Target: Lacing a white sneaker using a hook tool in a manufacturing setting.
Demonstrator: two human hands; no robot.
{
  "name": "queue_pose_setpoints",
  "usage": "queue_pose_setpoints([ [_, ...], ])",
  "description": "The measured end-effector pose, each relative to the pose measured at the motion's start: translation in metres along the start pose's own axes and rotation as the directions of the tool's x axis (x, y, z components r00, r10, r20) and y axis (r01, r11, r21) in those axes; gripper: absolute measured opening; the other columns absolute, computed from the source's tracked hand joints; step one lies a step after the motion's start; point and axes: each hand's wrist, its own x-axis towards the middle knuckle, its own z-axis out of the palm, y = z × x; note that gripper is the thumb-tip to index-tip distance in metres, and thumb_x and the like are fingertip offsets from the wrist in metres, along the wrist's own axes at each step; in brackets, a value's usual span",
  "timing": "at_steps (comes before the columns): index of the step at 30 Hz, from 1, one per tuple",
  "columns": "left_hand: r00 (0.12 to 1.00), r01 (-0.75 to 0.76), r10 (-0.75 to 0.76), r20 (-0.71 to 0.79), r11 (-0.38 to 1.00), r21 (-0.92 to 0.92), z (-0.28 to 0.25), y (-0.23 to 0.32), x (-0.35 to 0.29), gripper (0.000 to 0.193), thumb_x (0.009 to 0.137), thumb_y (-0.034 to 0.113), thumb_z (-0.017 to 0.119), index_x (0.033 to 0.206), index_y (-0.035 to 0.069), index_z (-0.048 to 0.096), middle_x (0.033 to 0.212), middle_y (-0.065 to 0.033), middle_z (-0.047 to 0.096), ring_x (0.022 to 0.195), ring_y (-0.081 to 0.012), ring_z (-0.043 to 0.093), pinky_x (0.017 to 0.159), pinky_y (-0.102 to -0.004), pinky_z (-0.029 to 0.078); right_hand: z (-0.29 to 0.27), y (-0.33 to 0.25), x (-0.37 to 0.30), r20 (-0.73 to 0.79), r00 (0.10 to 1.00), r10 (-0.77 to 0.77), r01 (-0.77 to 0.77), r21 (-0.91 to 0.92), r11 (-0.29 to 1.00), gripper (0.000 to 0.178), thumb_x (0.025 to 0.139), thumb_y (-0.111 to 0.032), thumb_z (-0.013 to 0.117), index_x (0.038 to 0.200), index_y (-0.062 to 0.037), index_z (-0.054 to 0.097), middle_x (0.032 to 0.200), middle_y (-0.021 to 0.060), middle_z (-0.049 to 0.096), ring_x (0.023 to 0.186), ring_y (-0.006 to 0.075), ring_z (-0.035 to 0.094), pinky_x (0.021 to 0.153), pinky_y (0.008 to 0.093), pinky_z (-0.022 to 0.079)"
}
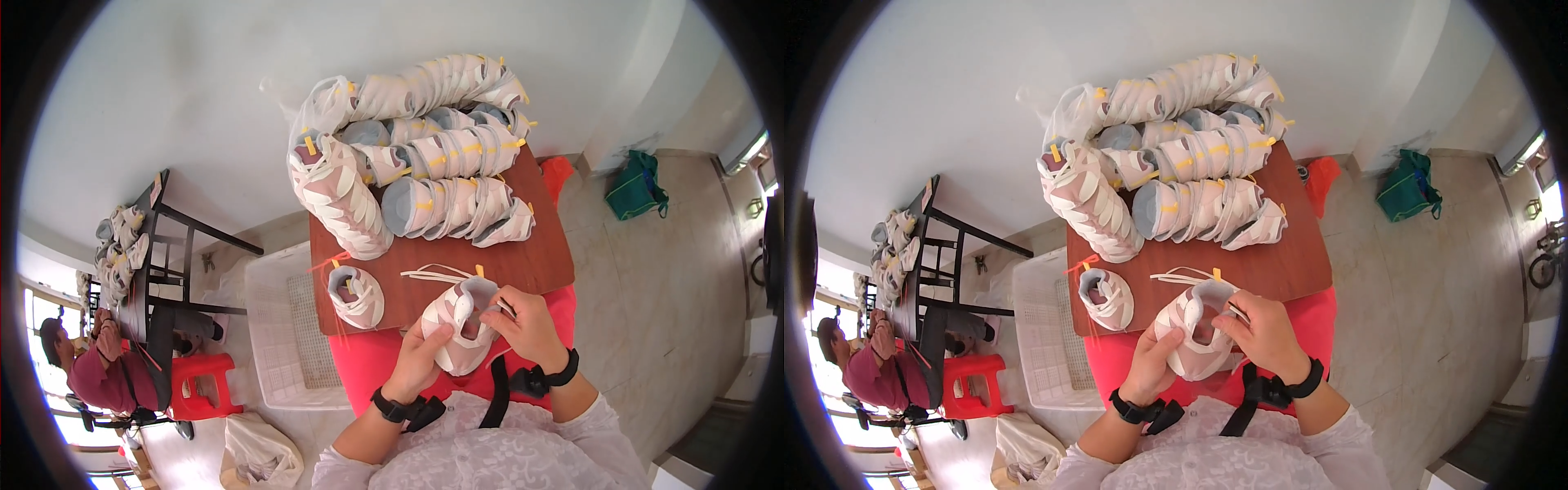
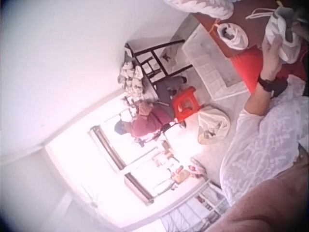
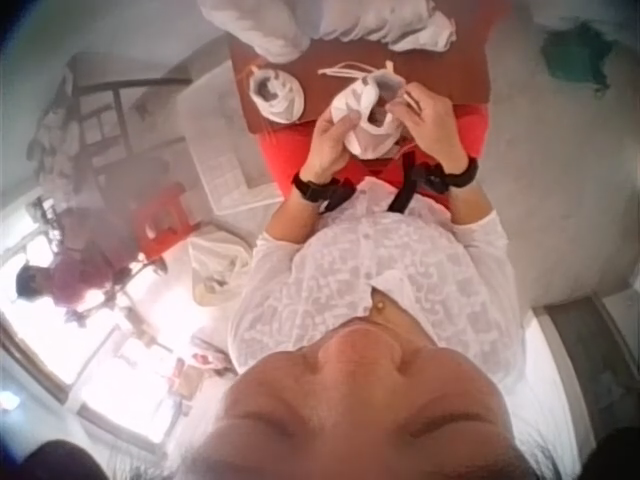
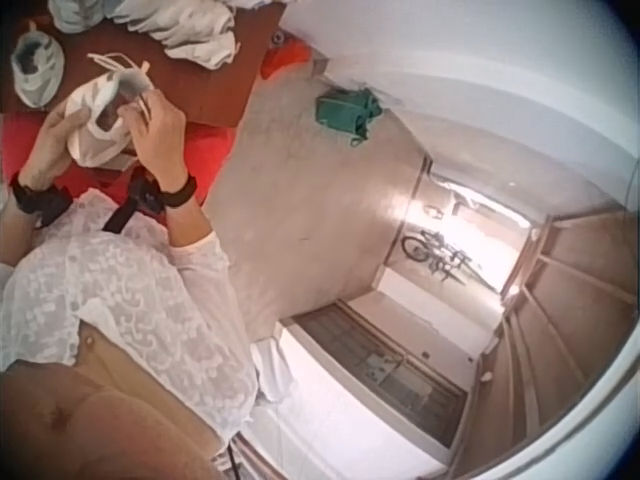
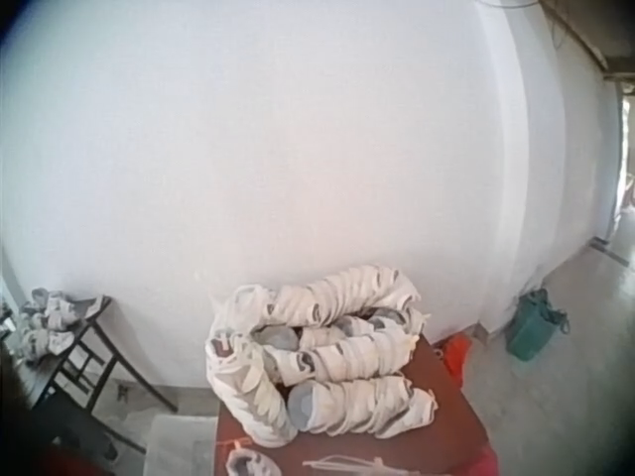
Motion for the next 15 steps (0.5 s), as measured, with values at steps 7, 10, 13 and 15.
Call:
queue_pose_setpoints([
  [7,0.988,-0.129,0.141,-0.06,0.978,0.162,-0.004,-0.016,0.003,0.026,0.094,0.014,0.054,0.117,0.001,0.052,0.105,-0.0066,0.063,0.093,-0.0127,0.061,0.08,-0.0275,0.05,0.015,-0.014,-0.01,-0.033,0.999,-0.026,0.027,0.016,1.0,0.052,0.089,-0.035,0.058,0.127,-0.003,0.042,0.063,0.0107,0.055,0.054,0.0273,0.055,0.05,0.0351,0.042],
  [10,0.984,-0.163,0.179,-0.025,0.939,0.301,-0.001,-0.018,0.0,0.029,0.09,0.012,0.061,0.116,0.002,0.053,0.104,-0.0056,0.064,0.091,-0.011,0.06,0.079,-0.0268,0.05,0.035,-0.011,-0.013,0.026,0.996,-0.086,0.087,-0.086,0.992,0.074,0.092,-0.047,0.046,0.141,0.0029,0.02,0.064,0.0134,0.057,0.056,0.0327,0.06,0.051,0.0401,0.045],
  [13,0.985,-0.157,0.174,-0.015,0.916,0.368,0.001,-0.015,-0.004,0.033,0.085,0.01,0.068,0.114,0.002,0.055,0.103,-0.005,0.064,0.089,-0.0104,0.06,0.078,-0.0267,0.051,0.037,-0.016,-0.013,0.049,0.997,-0.053,0.059,-0.12,0.991,0.075,0.092,-0.045,0.046,0.142,0.003,0.018,0.068,0.0169,0.06,0.058,0.0352,0.06,0.052,0.0414,0.046],
  [15,0.986,-0.143,0.166,-0.028,0.916,0.374,0.002,-0.015,-0.005,0.035,0.082,0.009,0.071,0.113,0.002,0.056,0.102,-0.0049,0.064,0.088,-0.0105,0.061,0.077,-0.0268,0.051,0.041,-0.013,-0.014,0.06,0.996,-0.069,0.077,-0.145,0.986,0.076,0.092,-0.045,0.047,0.143,0.0029,0.017,0.07,0.0184,0.061,0.06,0.0363,0.061,0.053,0.042,0.046],
])
